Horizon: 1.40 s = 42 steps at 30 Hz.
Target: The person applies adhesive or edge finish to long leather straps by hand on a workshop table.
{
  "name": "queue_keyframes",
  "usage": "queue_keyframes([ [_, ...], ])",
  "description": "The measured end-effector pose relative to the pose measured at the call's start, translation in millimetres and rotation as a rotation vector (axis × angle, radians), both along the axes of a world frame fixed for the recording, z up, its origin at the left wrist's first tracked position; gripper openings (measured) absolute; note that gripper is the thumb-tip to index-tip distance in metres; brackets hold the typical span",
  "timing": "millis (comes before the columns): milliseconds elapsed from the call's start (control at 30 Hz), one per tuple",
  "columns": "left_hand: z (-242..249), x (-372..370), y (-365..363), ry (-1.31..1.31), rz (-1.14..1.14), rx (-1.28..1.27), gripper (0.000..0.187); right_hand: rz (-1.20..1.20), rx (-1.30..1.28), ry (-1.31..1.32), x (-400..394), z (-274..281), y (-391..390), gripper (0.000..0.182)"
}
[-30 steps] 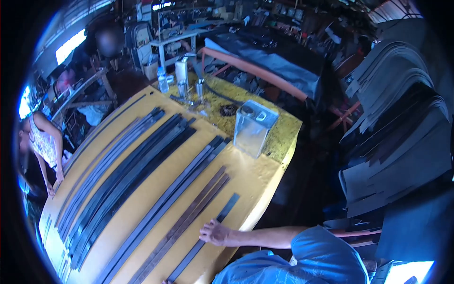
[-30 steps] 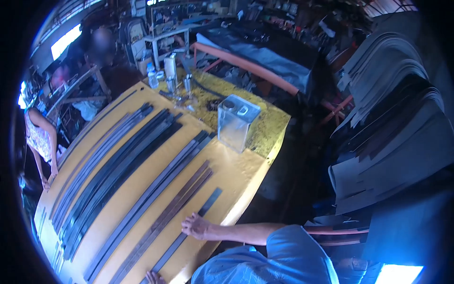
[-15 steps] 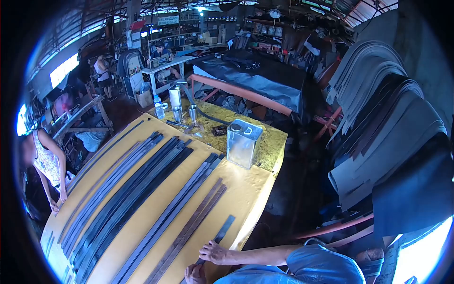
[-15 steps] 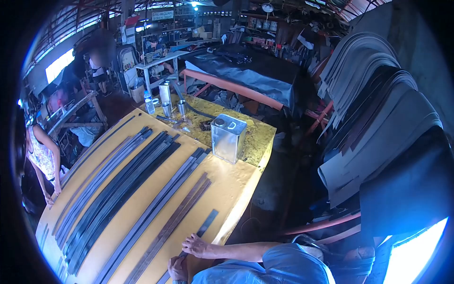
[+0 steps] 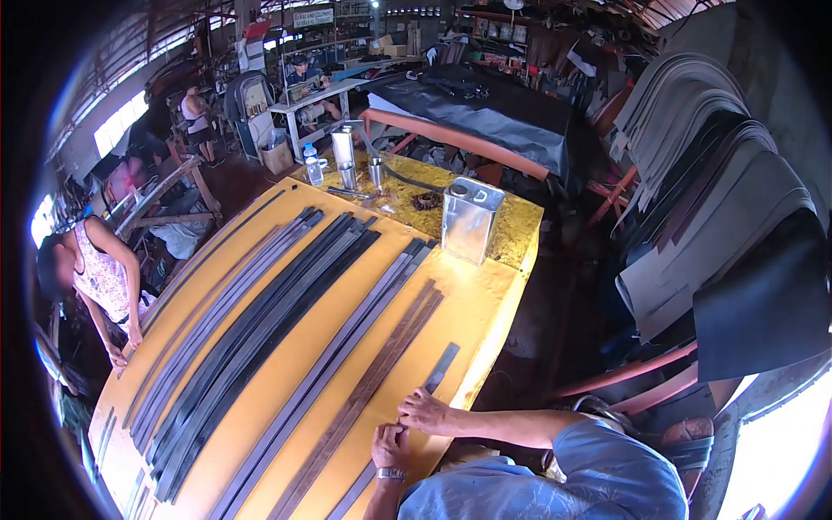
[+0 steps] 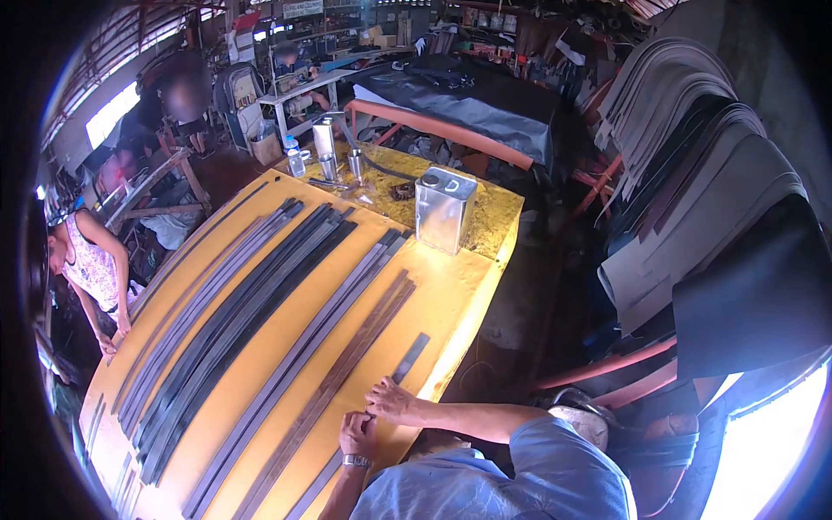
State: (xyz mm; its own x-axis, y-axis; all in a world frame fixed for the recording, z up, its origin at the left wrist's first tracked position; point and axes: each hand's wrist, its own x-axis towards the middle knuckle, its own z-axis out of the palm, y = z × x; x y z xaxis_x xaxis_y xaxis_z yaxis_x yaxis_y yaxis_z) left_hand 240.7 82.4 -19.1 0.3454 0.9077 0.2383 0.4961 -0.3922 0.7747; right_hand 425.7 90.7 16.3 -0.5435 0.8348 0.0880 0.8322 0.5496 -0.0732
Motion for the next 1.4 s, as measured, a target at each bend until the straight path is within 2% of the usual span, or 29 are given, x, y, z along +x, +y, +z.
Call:
queue_keyframes([
  [167, -0.7, 1.7, 1.3, 0.039, 0.011, 0.124, 0.020, -0.047, -0.005, -0.022, -5.8, 7.1, -4.0, 0.014],
  [433, 2.1, 2.9, 1.2, 0.029, 0.019, 0.116, 0.019, -0.045, -0.035, -0.012, -4.5, 13.2, -3.9, 0.014],
  [600, 15.7, 4.2, -0.6, 0.052, 0.030, 0.020, 0.017, 0.028, -0.053, 0.080, 3.1, 7.2, 0.5, 0.015],
  [667, 14.4, 8.1, -2.2, 0.052, 0.053, 0.000, 0.018, 0.059, -0.018, 0.081, 7.6, 2.2, 2.5, 0.012],
  [767, 10.1, 17.7, -7.6, 0.164, 0.143, -0.052, 0.018, 0.103, 0.106, 0.218, 13.9, -6.7, 5.5, 0.008],
  [900, 10.0, 26.5, -11.8, 0.250, 0.225, -0.015, 0.017, 0.143, 0.061, 0.242, 19.3, -14.2, 9.6, 0.008],
  [1100, 16.2, 24.6, -10.5, 0.167, 0.211, 0.054, 0.020, 0.175, 0.098, 0.284, 19.9, -21.9, 11.2, 0.009],
  [1267, 2.4, 18.3, -10.4, 0.152, 0.186, 0.024, 0.021, 0.173, -0.020, 0.281, 21.4, -17.0, 9.9, 0.012],
  [1400, -4.0, 14.4, -9.0, 0.141, 0.173, 0.045, 0.025, 0.165, 0.000, 0.276, 20.2, -14.2, 10.0, 0.014],
])
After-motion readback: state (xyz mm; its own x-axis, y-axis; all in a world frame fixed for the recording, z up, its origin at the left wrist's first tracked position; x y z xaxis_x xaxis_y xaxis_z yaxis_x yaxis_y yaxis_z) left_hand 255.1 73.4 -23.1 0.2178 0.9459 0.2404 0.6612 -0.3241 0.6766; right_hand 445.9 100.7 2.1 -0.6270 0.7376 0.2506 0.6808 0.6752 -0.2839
